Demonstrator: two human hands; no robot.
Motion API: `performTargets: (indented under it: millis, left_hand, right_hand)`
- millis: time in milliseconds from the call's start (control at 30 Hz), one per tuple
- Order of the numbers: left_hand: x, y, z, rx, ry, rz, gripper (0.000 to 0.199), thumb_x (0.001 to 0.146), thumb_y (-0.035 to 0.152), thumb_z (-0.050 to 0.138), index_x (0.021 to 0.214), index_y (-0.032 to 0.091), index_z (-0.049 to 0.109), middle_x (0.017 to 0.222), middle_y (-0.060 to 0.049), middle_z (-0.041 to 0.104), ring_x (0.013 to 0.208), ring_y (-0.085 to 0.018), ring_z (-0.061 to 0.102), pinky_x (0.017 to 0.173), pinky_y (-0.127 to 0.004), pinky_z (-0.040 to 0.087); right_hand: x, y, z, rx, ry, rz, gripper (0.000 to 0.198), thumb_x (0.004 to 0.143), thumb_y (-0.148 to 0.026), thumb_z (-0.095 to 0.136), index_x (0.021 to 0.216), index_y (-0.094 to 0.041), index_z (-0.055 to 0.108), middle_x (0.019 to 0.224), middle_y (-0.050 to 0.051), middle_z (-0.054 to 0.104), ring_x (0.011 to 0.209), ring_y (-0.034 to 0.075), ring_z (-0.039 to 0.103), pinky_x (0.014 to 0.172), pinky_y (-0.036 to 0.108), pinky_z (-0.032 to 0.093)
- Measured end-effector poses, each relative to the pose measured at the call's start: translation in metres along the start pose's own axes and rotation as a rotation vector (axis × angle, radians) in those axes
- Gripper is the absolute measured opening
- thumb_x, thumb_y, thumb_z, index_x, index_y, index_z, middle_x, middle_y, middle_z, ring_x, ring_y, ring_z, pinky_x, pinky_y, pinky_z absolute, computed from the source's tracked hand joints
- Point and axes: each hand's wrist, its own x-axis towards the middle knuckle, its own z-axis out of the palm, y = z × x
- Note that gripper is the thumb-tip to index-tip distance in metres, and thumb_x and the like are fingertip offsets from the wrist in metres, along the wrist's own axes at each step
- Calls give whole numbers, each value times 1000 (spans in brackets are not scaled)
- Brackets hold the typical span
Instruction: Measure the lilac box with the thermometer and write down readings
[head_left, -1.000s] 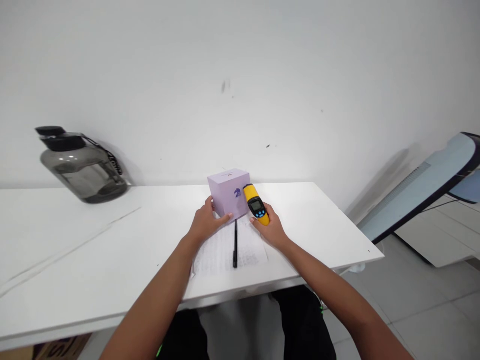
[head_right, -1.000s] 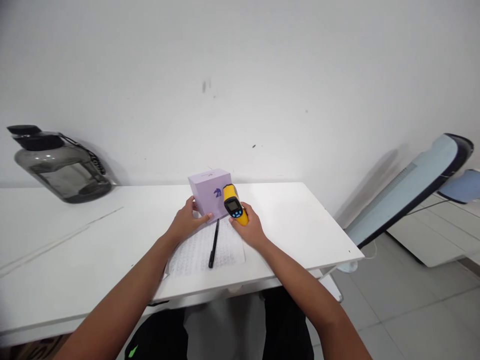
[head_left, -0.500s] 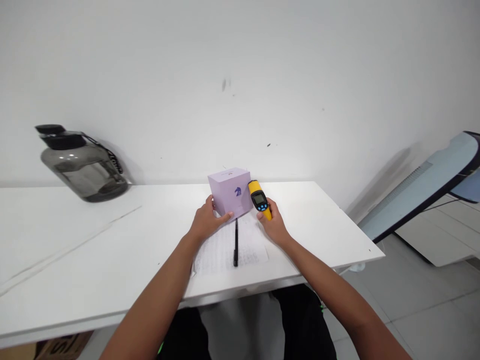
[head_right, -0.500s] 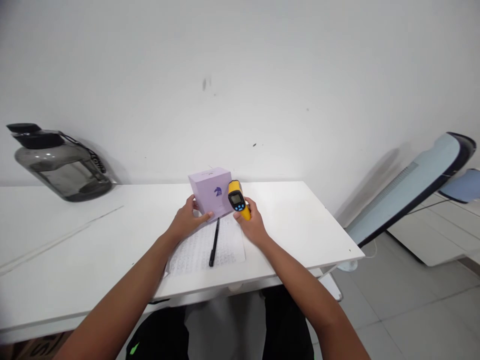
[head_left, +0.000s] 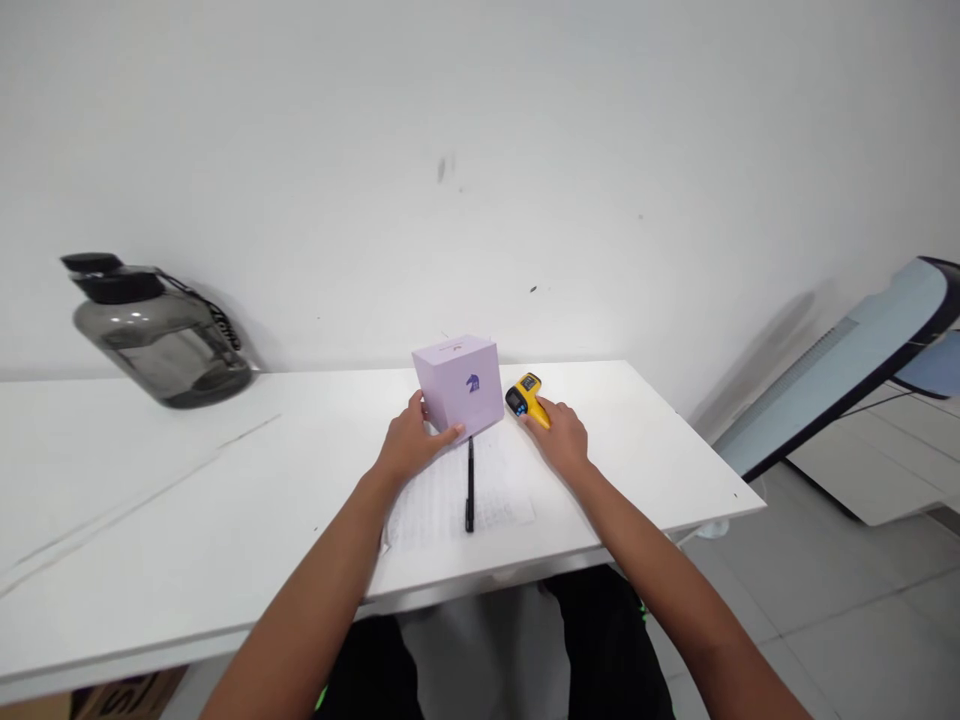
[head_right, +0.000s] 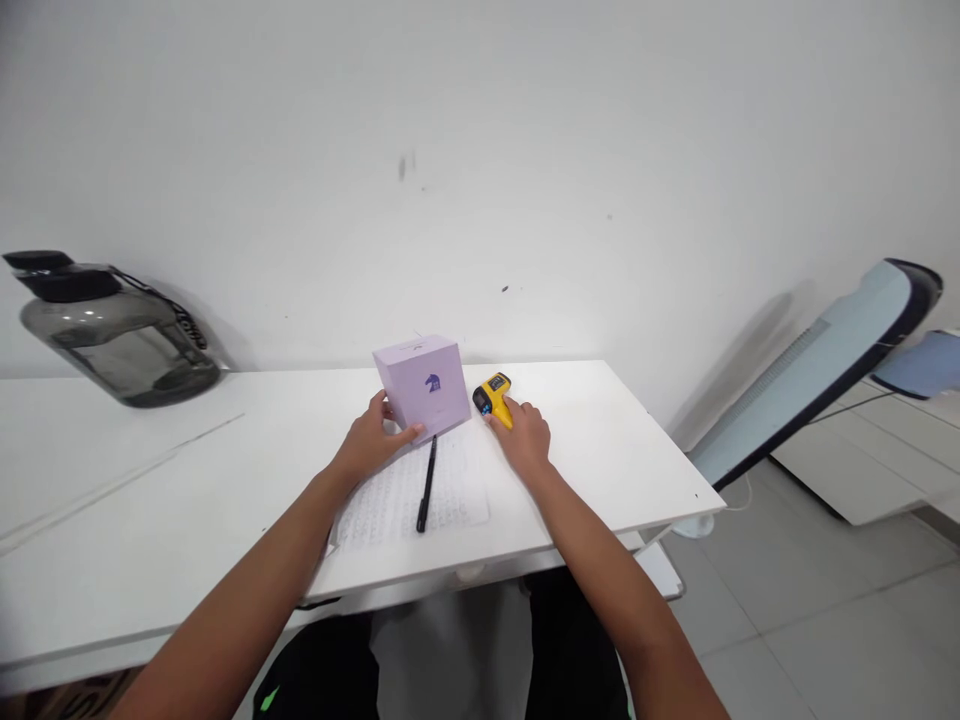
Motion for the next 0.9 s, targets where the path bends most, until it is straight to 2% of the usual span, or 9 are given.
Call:
performTargets:
  millis: [233,367,433,500,567,633,767,833,900]
  left_hand:
    - [0,-3,1,2,6,19,88,71,68,69,140,21,41,124,-14,65,109,-31,64,85,-42,52]
    - [2,-6,3,2,20,37,87,71,67,70,140,22,40,123,-14,66,111,-31,65,88,-42,53]
    - [3,-7,4,8,24,36,89,71,66,71,141,21,40,123,-14,67,111,-31,65,89,-43,53]
    - [3,-6,4,13,25,32,89,71,66,70,141,20,40,123,-14,67,110,-31,65,89,-43,52]
    - [2,-5,3,13,22,32,89,71,67,69,141,20,40,123,-13,67,108,-30,65,88,-42,52]
    - [2,-5,3,9,24,33,88,72,68,68,140,20,41,122,-12,67,107,-29,65,86,-41,52]
    - [1,-5,2,10,23,35,86,72,71,66,139,21,42,121,-11,67,104,-29,65,81,-39,52]
    - [1,-4,1,10,19,37,86,73,70,66,139,21,41,121,-11,67,104,-29,65,81,-39,52]
    - [0,-3,1,3,11,35,86,73,68,67,139,21,41,120,-11,67,104,-29,65,81,-39,52]
  right_hand:
    - [5,12,15,-70,34,-166,44,89,-48,68,125,-22,70,100,13,68,95,29,59,76,38,43]
    - [4,13,14,-73,110,-265,41,89,-43,68,122,-19,70,108,17,66,97,31,56,79,42,43]
    - [1,10,13,-59,125,-401,33,93,-38,63,119,-19,71,109,16,65,96,30,56,81,43,42]
    - [-3,6,14,-38,78,-585,28,99,-30,53,114,-19,73,104,15,66,94,28,57,82,42,43]
    - [-8,0,18,-15,-5,-760,33,102,-25,43,114,-18,74,101,14,67,93,26,57,82,41,45]
    - [-13,-5,24,5,-74,-872,37,104,-26,41,121,-17,72,107,16,67,98,27,58,85,43,48]
    - [-18,-9,30,-1,-145,-960,37,103,-30,47,133,-23,67,132,17,61,119,31,53,96,50,48]
    - [-17,-7,30,16,-141,-962,35,98,-22,51,127,-25,71,136,15,59,123,31,51,99,51,48]
    - [-14,-3,29,62,-109,-950,33,91,-12,53,113,-22,75,131,15,61,121,31,52,99,52,48]
